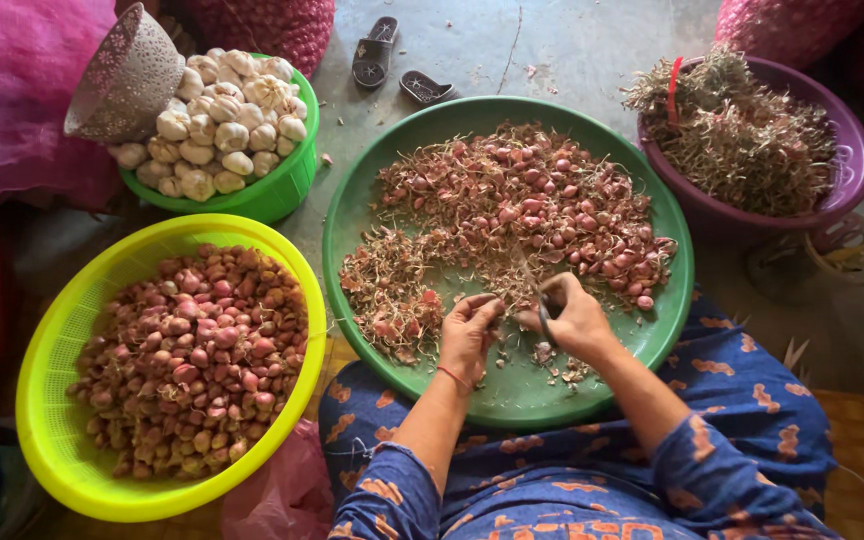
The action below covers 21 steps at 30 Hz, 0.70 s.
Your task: The person sits on the floor trimming dried roots and stems off shallots with scissors over a large green tray, then places the trimmed shallots into a yellow basket. They occasionally gather untrimmed shallots from the tray and continue cutting, with baskets of garlic and untrimmed shallots nearby.
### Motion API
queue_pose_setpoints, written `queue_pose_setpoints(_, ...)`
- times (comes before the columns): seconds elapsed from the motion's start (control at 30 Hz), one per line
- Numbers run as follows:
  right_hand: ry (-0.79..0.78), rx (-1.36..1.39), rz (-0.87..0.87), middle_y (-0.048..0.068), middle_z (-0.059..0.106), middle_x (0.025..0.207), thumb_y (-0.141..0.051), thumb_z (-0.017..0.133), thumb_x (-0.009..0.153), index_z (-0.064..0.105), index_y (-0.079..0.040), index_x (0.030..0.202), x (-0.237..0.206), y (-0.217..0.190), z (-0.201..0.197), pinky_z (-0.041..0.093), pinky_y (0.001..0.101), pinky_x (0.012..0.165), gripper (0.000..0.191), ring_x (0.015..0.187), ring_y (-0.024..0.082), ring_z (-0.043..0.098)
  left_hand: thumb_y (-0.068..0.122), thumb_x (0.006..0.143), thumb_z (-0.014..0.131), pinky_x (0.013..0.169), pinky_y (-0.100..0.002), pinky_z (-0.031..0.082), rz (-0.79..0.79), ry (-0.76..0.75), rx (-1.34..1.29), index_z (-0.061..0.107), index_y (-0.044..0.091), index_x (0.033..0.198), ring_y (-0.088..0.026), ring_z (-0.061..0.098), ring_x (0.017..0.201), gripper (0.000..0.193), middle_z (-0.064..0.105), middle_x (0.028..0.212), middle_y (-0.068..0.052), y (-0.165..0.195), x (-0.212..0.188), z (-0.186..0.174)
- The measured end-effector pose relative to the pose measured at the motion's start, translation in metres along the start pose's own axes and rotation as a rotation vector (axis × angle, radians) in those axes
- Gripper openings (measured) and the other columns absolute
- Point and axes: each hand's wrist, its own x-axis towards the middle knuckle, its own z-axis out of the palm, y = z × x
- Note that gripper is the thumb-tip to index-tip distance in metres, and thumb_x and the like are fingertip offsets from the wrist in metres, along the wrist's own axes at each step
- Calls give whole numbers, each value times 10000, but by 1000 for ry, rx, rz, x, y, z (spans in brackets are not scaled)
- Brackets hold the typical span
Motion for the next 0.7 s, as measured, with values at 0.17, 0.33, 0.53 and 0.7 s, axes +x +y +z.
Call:
queue_pose_setpoints(0.17,-273,-235,85,98,731,860,-302,933,636,615,-23,1036,-15,-1,-18,560,330,736,582,789,165,693,41,886,779,574,-205,504,25,40,32,731,21,1061,-75,639,685,182,742,888,-29,-3,1,-1)
queue_pose_setpoints(0.33,-328,-75,131,89,696,784,-207,923,685,612,-17,997,-12,18,-4,524,330,627,480,714,134,621,17,858,814,562,-204,503,51,-8,142,740,10,1052,-66,606,612,208,682,801,-3,-12,3,-3)
queue_pose_setpoints(0.53,-248,110,-15,40,644,750,-130,907,741,625,2,980,-3,41,-17,473,322,576,393,683,124,591,28,898,752,566,-229,504,-35,-55,39,723,11,1034,-109,629,629,141,721,842,-48,-10,2,-8)
queue_pose_setpoints(0.7,111,-249,-30,74,732,852,-101,873,693,637,-78,1119,5,36,-73,561,344,704,487,756,179,702,75,912,670,559,-272,532,-135,-85,-145,687,86,1024,-165,718,723,114,738,889,-76,6,-2,-15)
